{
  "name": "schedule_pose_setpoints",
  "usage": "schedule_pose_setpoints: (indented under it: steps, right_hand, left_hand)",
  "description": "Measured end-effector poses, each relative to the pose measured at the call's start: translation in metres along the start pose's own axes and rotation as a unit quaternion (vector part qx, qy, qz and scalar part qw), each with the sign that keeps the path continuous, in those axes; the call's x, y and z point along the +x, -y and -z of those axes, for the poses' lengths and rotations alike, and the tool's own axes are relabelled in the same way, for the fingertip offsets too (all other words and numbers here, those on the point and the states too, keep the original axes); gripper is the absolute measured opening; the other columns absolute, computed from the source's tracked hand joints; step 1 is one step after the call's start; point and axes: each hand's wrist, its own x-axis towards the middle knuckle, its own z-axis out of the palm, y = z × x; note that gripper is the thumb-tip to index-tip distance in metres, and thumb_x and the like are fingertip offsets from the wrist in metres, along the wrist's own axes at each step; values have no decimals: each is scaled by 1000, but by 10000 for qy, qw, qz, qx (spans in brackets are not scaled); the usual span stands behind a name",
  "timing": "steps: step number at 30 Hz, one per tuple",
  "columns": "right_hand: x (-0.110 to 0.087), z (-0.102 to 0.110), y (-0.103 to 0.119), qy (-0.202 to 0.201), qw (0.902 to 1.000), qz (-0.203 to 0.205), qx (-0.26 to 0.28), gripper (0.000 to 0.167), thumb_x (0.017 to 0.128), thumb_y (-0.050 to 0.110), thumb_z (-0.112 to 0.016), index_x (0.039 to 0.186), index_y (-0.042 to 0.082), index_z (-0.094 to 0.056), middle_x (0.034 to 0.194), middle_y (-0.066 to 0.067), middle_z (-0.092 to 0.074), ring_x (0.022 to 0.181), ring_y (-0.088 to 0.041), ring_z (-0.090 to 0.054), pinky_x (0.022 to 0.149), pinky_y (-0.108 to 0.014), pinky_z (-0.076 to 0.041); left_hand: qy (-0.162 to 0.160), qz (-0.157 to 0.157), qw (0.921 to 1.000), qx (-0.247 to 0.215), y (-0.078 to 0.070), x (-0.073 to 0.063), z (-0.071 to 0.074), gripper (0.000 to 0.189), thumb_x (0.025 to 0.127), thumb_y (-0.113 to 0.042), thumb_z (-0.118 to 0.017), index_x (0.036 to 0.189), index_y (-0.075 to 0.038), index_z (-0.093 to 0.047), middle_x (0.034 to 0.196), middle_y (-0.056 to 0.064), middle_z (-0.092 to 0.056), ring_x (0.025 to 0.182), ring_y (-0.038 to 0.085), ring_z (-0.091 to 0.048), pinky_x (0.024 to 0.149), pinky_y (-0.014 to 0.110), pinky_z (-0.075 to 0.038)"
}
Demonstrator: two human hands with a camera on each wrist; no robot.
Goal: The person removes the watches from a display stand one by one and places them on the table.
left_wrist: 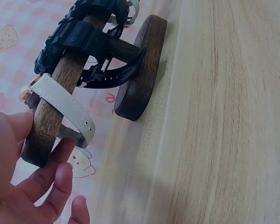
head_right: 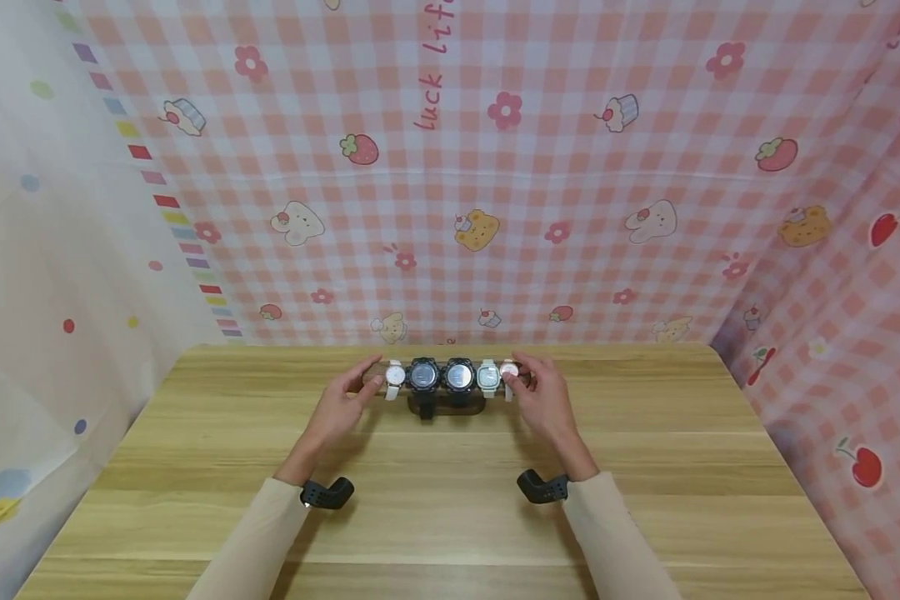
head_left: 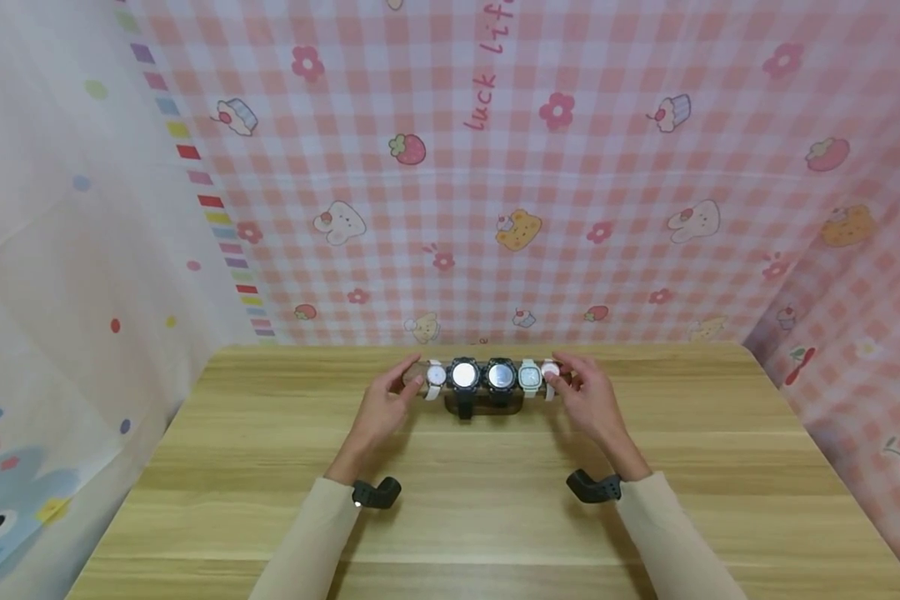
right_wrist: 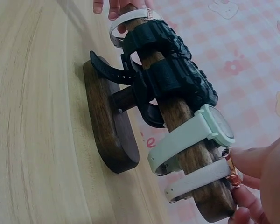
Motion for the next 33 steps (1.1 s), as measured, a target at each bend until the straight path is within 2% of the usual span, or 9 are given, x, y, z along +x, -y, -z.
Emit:
schedule_pose_setpoints:
  steps: [8, 18, 25, 33]
  right_hand:
    - [-1, -1, 2, 131, 9999, -46, -99, 39, 95, 10, -66, 131, -4, -61, 98, -15, -54, 81, -20, -45, 67, -25, -39]
    - [2, 4, -1, 186, 9994, -148, -243, 39, 95, 10, -66, 131, -4, -60, 100, -15, -53, 81, -21, -47, 67, -27, -39]
    - [1, 9, -1, 61, 9997, -104, -230, 35, 95, 10, -66, 127, -4, -63, 102, -18, -56, 80, -22, -48, 68, -28, -39]
    - [0, 13, -10, 84, 9996, -234, -132, 34, 97, 11, -63, 128, -3, -62, 107, -22, -59, 92, -31, -60, 76, -34, -48]
  left_hand:
    - [2, -134, 9999, 84, 0, -1, 2, 43, 99, -21, -61, 142, -20, -56, 88, 7, -60, 84, 18, -56, 70, 29, -47]
    - [34, -188, 9997, 132, 0, 1, 2, 41, 100, -22, -60, 141, -20, -56, 91, 9, -60, 86, 19, -55, 75, 33, -46]
    - [26, -205, 9997, 120, 1, 1, 2, 40, 100, -24, -60, 140, -21, -57, 80, 6, -52, 79, 18, -52, 69, 30, -44]
    - [3, -145, 9999, 81, 2, 2, 1, 41, 100, -22, -61, 140, -14, -57, 89, 7, -60, 79, 17, -54, 67, 26, -45]
